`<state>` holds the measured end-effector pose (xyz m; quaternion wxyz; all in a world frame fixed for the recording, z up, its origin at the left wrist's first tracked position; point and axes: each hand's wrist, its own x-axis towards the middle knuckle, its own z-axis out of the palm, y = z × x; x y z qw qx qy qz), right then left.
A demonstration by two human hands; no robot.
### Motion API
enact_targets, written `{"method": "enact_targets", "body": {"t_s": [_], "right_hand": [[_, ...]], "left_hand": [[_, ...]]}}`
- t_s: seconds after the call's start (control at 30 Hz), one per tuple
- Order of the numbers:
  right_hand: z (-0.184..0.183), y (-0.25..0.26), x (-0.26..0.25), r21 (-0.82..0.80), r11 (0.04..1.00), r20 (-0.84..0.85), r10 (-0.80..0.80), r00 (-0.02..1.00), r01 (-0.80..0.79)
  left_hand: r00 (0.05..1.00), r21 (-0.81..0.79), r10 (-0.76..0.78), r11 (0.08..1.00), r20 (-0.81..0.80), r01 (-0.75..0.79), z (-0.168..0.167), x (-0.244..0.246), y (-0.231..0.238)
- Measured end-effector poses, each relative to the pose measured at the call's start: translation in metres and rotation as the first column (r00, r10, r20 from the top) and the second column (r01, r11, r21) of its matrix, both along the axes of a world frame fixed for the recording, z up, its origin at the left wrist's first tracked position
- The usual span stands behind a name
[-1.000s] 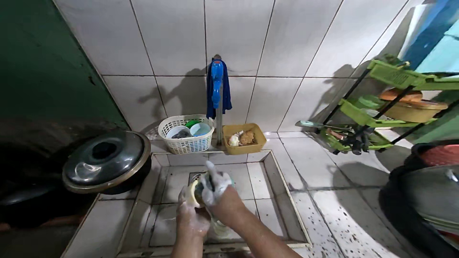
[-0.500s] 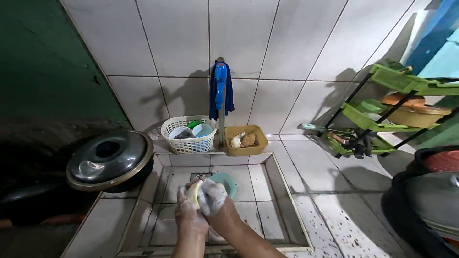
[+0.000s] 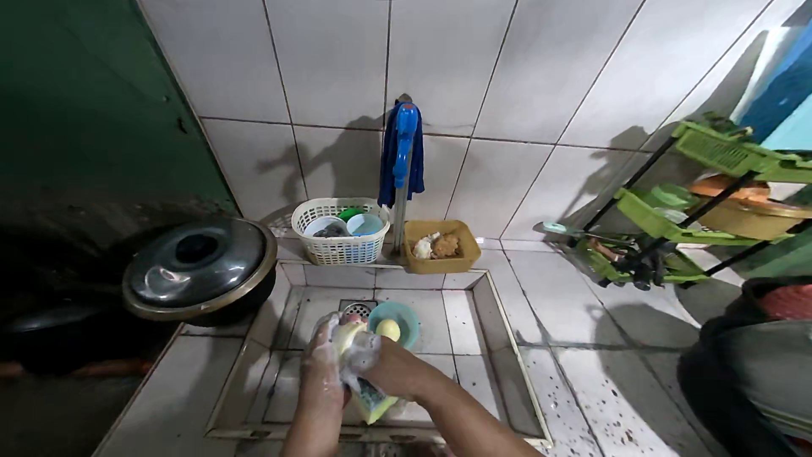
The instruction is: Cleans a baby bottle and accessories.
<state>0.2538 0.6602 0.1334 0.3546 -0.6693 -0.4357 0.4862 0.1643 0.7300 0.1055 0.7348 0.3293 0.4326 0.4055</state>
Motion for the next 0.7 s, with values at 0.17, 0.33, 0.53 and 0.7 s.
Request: {"method": "enact_targets", "body": {"t_s": [0.17, 0.33, 0.53, 0.7], "right_hand": [[-0.026, -0.006, -0.003, 0.096, 0.995, -0.373, 0.072, 0.925, -0.039], [-0.009, 0.008, -0.005, -0.186, 0.960, 0.358, 0.263, 0.896, -0.208], [-0.008, 0.017, -0.017, -0.283, 0.952, 0.571, 0.265, 0.777, -0.117], [-0.026, 0.012, -0.012, 0.049, 0.999, 0.460, -0.024, 0.887, 0.002]], "left_hand": [[0.958, 0.051, -0.229, 0.973, 0.173, 0.224, -0.026, -0.017, 0.014], [0.852, 0.083, -0.341, 0.911, -0.397, 0.403, -0.014, -0.003, 0.020], [0.947, -0.030, -0.218, 0.976, -0.236, 0.217, -0.006, 0.001, 0.019], [0.982, -0.186, -0.028, 0.980, 0.188, 0.064, -0.013, -0.009, 0.031]]}}
